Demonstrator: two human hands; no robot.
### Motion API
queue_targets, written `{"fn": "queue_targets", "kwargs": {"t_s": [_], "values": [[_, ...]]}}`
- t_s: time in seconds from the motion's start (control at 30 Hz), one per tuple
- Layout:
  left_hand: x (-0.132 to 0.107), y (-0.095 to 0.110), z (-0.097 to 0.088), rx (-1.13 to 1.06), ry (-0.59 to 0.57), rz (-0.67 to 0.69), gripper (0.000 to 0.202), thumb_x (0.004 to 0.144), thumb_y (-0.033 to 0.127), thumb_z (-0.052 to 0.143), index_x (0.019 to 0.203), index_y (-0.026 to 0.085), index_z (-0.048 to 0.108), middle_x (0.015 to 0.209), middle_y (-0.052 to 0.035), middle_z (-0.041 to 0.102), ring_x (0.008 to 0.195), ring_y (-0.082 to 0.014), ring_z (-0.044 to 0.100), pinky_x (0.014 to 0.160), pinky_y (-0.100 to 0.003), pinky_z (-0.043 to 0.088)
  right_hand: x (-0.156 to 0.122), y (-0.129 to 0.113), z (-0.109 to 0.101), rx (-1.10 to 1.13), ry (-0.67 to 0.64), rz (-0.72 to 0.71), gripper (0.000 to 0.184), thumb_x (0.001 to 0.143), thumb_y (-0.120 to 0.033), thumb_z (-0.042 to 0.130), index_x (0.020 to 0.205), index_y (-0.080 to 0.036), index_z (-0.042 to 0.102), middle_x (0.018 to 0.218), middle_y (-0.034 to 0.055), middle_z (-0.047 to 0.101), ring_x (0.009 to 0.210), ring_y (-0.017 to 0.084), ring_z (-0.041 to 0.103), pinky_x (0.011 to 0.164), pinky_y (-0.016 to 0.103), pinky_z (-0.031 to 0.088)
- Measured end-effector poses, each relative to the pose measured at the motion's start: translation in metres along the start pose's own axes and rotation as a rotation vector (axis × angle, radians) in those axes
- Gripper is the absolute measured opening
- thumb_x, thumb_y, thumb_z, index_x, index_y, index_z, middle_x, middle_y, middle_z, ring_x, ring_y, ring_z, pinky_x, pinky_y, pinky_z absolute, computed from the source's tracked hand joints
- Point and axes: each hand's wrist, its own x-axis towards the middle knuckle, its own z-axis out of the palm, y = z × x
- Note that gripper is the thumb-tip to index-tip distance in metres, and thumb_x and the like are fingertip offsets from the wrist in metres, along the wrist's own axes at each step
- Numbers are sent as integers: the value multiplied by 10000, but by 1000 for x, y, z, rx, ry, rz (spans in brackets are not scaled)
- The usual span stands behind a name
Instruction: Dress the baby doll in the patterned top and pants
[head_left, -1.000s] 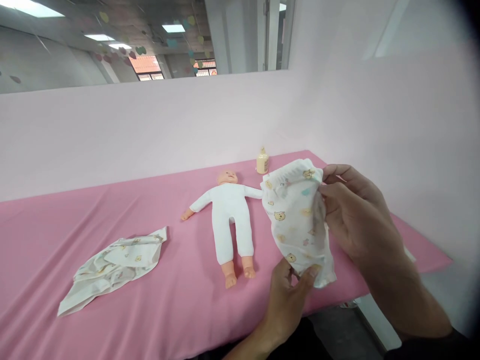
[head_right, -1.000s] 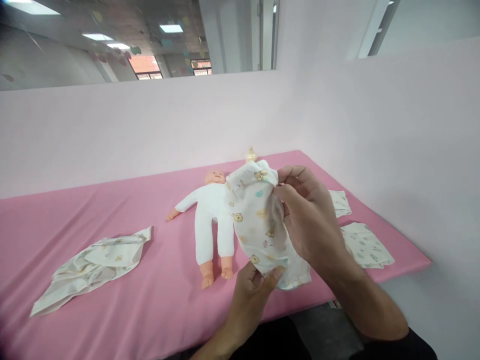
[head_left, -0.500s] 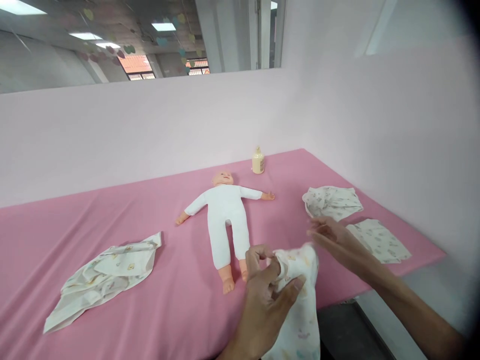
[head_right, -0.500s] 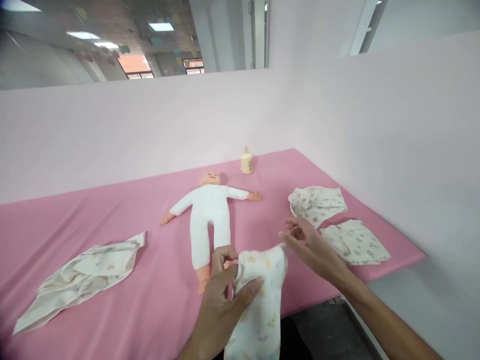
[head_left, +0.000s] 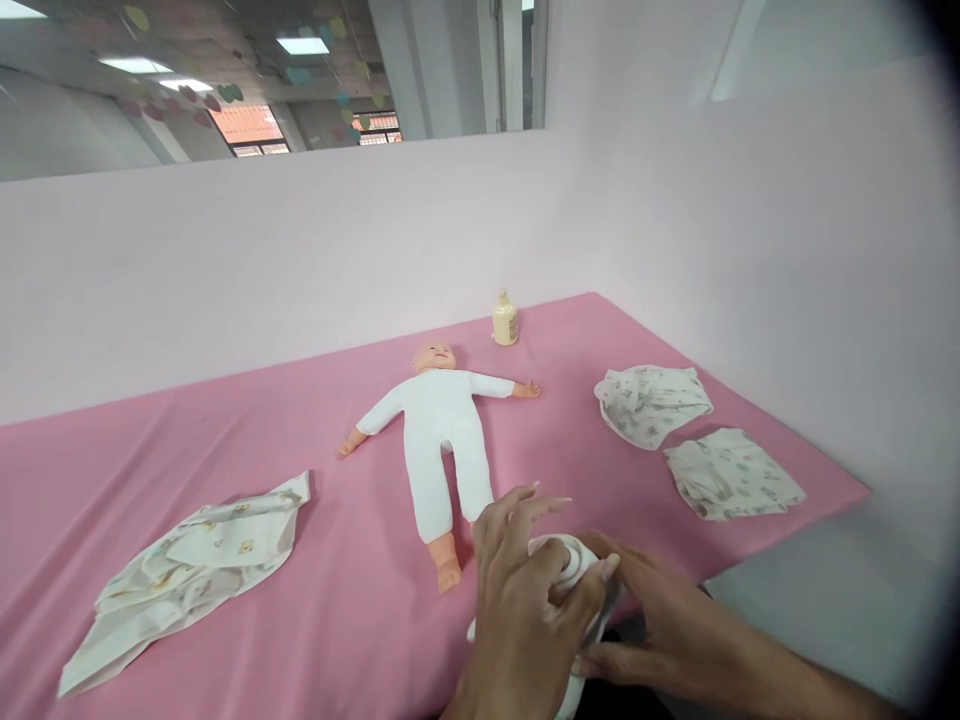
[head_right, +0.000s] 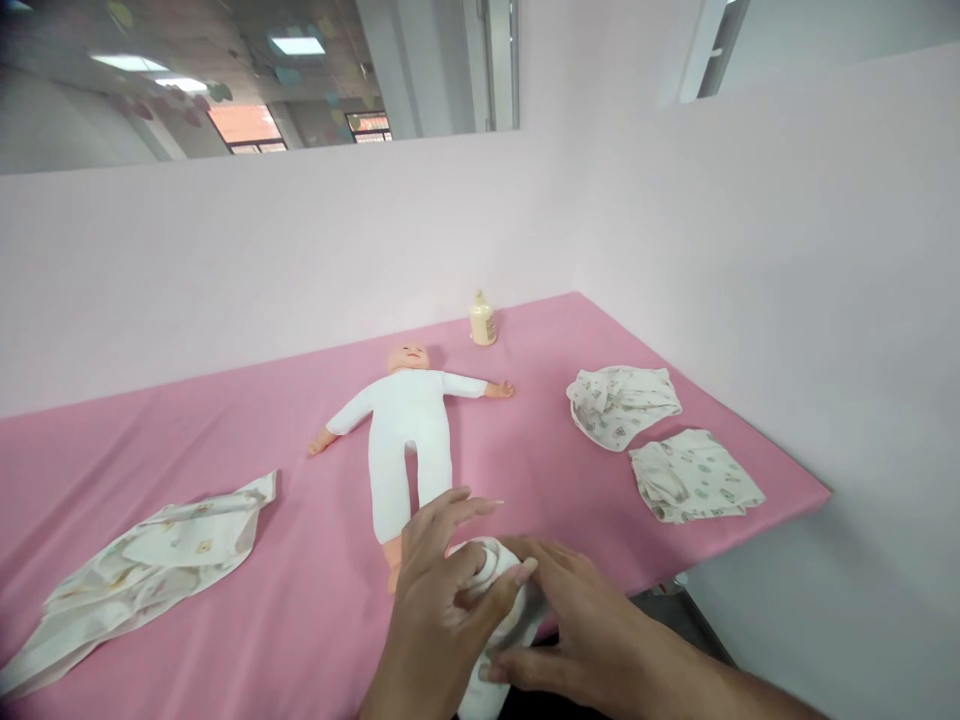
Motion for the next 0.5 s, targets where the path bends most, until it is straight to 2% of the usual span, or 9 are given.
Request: {"fn": "queue_targets", "kwargs": {"t_s": [0.07,0.13,0.17,0.23,0.3,0.37,0.43,0.5], "values": [[-1,3,-3,-27,-97,-39,185,779,364,729,663,224,697,1302,-76,587,1318,-339,398,1087,-503,378,5,-3,3,112,22,49,402,778,-401,713,1159,-281,680,1059,51,696,977,261,633,856,374,539],[-1,5,-10,-107,-231,-120,163,783,375,720,758,215,728,1340,-93,555,1222,-310,504,957,-414,502,7,-5,2,211,8,89,288,788,-411,698,1017,-237,718,883,28,701,809,212,632,737,315,540],[-1,5,-15,-163,-292,-171,175,785,383,718,827,214,737,1360,-99,539,1187,-292,538,905,-375,530,8,-4,0,251,-12,111,261,795,-412,691,970,-221,721,838,19,692,753,191,619,696,292,527],[0,0,-25,-264,-341,-274,275,784,392,723,1004,229,719,1395,-103,511,1206,-268,543,922,-346,527,9,-4,-5,316,-66,157,246,826,-415,659,935,-202,714,806,9,676,694,163,597,642,263,497],[0,-10,-32,-342,-346,-360,513,744,382,771,1220,259,625,1408,-106,504,1275,-259,503,1018,-379,474,11,-4,-10,389,-117,191,261,854,-415,628,979,-198,701,838,11,673,718,165,608,645,264,489],[-2,-21,-33,-440,-401,-428,727,710,363,807,1364,273,502,1367,-115,545,1246,-256,538,1025,-417,468,12,-7,-13,463,-148,205,305,849,-415,639,1061,-199,685,908,25,682,806,196,637,695,292,508],[-6,-31,-31,-542,-495,-455,716,745,381,779,1384,247,483,1279,-122,612,1125,-254,624,955,-424,513,15,-8,-12,488,-140,207,355,837,-420,659,1117,-203,672,969,42,690,899,230,652,756,326,525],[-13,-40,-32,-585,-505,-450,584,802,418,719,1318,199,555,1196,-120,663,1045,-254,663,919,-414,533,19,-5,-8,463,-97,192,368,848,-433,651,1142,-212,667,1020,55,695,959,240,653,817,349,531]]}}
